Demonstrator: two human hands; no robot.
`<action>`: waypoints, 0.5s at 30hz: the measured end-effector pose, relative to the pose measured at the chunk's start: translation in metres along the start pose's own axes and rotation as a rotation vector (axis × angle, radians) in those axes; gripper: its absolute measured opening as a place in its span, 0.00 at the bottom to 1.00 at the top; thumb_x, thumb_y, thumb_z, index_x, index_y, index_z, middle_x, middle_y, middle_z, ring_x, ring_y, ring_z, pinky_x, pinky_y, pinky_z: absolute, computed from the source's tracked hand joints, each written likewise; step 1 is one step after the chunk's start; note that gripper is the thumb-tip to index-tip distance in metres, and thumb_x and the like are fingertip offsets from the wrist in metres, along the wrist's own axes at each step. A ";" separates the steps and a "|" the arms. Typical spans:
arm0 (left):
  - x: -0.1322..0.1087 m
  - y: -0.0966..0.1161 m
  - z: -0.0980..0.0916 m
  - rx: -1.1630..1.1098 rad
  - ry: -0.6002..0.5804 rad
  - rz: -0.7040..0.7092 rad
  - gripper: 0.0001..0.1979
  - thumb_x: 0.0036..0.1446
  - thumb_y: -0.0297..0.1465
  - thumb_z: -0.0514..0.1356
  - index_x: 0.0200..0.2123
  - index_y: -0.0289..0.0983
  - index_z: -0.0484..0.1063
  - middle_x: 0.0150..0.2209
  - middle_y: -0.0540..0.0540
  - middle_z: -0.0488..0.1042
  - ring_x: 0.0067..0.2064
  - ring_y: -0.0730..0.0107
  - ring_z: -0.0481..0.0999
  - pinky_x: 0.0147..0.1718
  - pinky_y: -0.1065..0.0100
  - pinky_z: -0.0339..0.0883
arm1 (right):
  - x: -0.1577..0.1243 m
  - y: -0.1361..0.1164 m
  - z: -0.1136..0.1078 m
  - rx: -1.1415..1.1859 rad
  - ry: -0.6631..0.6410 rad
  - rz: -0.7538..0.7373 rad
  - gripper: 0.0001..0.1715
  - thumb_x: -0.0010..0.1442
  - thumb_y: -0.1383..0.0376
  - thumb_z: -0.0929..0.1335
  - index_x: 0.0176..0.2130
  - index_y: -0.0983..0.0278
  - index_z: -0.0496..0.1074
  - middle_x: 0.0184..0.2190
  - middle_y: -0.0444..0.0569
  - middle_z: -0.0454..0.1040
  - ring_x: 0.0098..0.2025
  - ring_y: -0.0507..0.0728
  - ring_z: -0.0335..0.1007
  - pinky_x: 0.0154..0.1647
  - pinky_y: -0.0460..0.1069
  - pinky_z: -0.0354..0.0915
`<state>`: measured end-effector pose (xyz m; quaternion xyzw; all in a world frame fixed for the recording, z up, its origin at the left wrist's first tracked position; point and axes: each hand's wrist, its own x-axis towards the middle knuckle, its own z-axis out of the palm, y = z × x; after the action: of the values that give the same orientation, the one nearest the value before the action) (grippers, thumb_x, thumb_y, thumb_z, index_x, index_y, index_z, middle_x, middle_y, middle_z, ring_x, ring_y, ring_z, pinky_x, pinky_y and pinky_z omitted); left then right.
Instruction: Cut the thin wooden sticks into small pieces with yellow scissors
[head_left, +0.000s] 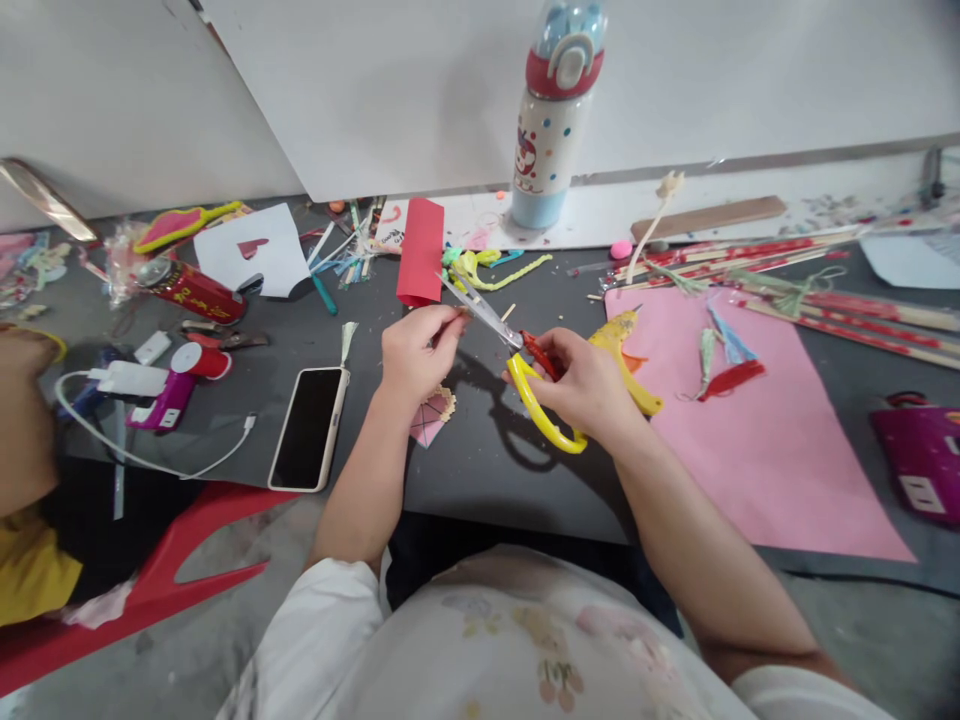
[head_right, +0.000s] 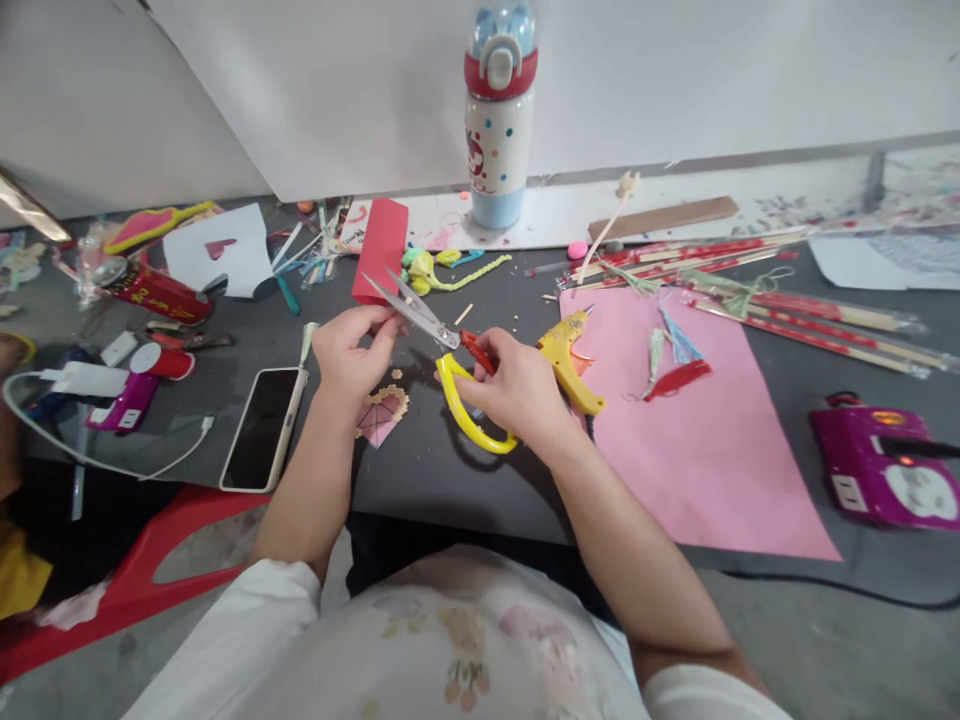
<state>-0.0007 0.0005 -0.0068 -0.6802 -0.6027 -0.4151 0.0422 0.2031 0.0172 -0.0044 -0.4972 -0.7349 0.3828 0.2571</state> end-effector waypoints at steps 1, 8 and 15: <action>0.000 0.001 0.001 -0.018 -0.011 -0.025 0.08 0.57 0.33 0.56 0.31 0.37 0.74 0.27 0.51 0.76 0.27 0.78 0.73 0.31 0.74 0.66 | 0.000 0.000 0.001 0.000 0.006 0.002 0.18 0.45 0.54 0.71 0.30 0.62 0.65 0.20 0.39 0.66 0.22 0.48 0.57 0.22 0.45 0.51; -0.006 0.020 0.011 -0.182 0.236 -0.149 0.18 0.53 0.40 0.60 0.44 0.38 0.64 0.44 0.44 0.70 0.45 0.70 0.71 0.42 0.68 0.66 | 0.013 0.016 0.016 0.299 0.130 0.124 0.21 0.44 0.51 0.71 0.32 0.62 0.64 0.24 0.43 0.70 0.25 0.51 0.63 0.23 0.46 0.58; -0.024 0.041 0.029 -0.790 -0.318 -0.261 0.33 0.49 0.50 0.60 0.53 0.39 0.56 0.52 0.38 0.66 0.53 0.62 0.68 0.45 0.64 0.67 | 0.011 0.003 0.012 0.671 0.058 0.221 0.24 0.41 0.52 0.73 0.33 0.61 0.64 0.26 0.43 0.71 0.26 0.52 0.67 0.25 0.48 0.65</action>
<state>0.0514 -0.0135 -0.0226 -0.6177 -0.4777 -0.5055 -0.3670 0.1917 0.0247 -0.0139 -0.4723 -0.5023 0.6142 0.3838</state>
